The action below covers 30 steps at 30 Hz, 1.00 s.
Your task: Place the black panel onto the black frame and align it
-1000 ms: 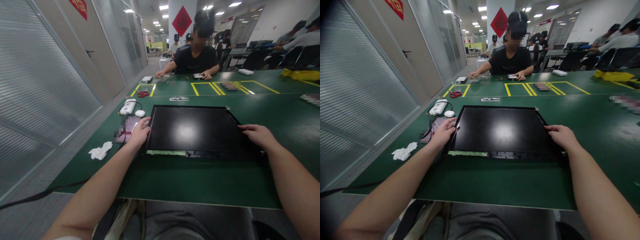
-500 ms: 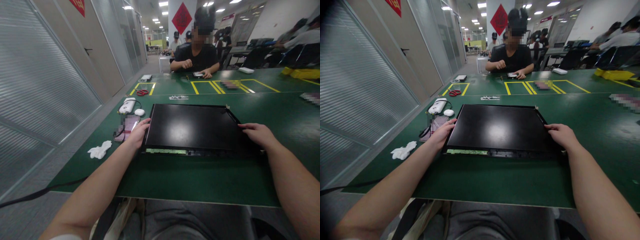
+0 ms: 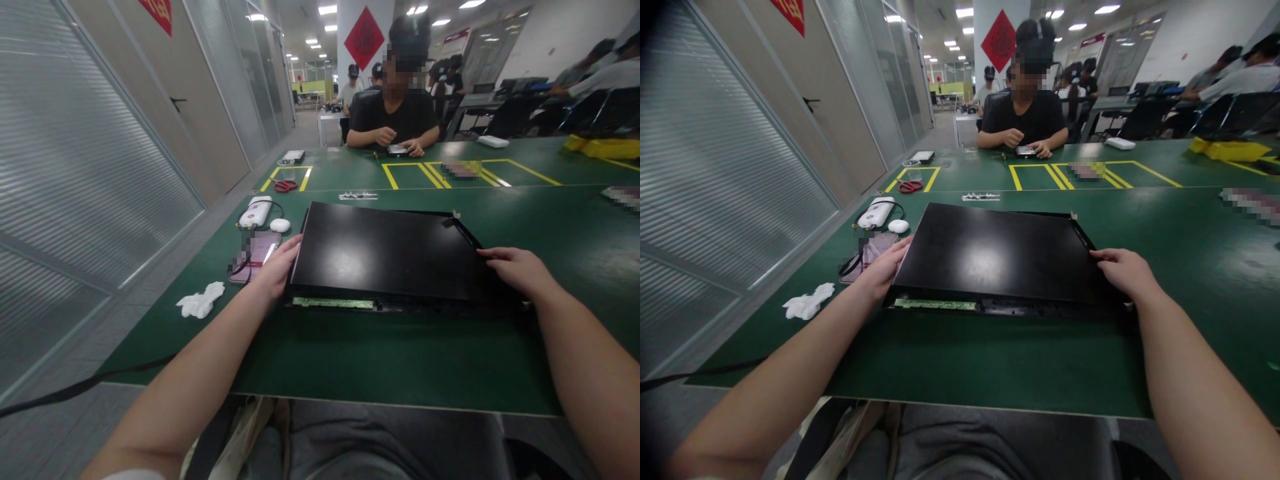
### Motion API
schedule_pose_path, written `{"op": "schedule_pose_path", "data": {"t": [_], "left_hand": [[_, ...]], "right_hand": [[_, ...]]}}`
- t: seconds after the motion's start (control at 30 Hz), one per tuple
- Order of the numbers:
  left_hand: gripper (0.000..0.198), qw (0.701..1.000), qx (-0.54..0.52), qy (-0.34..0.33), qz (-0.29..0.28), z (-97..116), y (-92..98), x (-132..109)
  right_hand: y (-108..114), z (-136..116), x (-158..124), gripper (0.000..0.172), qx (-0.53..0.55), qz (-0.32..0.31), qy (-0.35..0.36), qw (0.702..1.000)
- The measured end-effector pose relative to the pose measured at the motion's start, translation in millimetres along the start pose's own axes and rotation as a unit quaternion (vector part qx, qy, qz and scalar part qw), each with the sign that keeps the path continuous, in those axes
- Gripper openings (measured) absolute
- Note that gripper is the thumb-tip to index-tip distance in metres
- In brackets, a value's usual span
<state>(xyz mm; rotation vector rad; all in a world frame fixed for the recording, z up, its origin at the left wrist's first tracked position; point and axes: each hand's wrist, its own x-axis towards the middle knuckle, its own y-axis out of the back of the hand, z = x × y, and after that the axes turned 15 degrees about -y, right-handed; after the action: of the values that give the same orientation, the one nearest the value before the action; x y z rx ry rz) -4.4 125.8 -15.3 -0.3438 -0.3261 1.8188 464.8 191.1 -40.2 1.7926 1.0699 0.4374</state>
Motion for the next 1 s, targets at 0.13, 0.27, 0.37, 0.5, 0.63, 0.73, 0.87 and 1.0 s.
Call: {"op": "schedule_pose_path", "data": {"t": [0.13, 0.27, 0.37, 0.5, 0.63, 0.73, 0.87, 1.0], "left_hand": [[0.033, 0.999, 0.049, -0.008, -0.002, -4.5, 0.4, 0.8], [0.029, 0.994, 0.101, -0.037, 0.024, -8.9, 0.1, -0.4], [0.033, 0.987, 0.147, -0.066, 0.012, -9.7, 0.3, -4.0], [0.045, 0.974, 0.206, -0.086, -0.049, -8.4, -0.4, -10.2], [0.047, 0.967, 0.229, -0.099, -0.051, -8.0, -0.9, -12.6], [0.044, 0.968, 0.223, -0.098, -0.056, -8.0, -1.1, -12.3], [0.043, 0.974, 0.200, -0.093, -0.058, -8.2, -1.9, -11.7], [0.041, 0.970, 0.212, -0.105, -0.057, -8.7, -1.5, -11.1]], "right_hand": [[-0.2, 1.7, 2.4, 0.040, -0.004, 0.001, 0.003, 1.000], [0.1, 1.9, 2.3, 0.039, -0.001, 0.015, 0.017, 1.000], [1.1, 0.1, -0.6, 0.038, 0.004, 0.016, 0.015, 1.000], [3.2, -3.8, -5.2, 0.039, -0.011, 0.007, 0.011, 1.000], [4.3, -6.1, -7.2, 0.041, -0.018, 0.000, 0.002, 1.000], [3.9, -5.4, -6.1, 0.041, -0.016, 0.005, -0.004, 1.000], [3.0, -3.5, -3.9, 0.041, -0.012, 0.008, 0.003, 1.000], [3.1, -3.3, -3.8, 0.040, -0.005, 0.006, -0.001, 1.000]]}}
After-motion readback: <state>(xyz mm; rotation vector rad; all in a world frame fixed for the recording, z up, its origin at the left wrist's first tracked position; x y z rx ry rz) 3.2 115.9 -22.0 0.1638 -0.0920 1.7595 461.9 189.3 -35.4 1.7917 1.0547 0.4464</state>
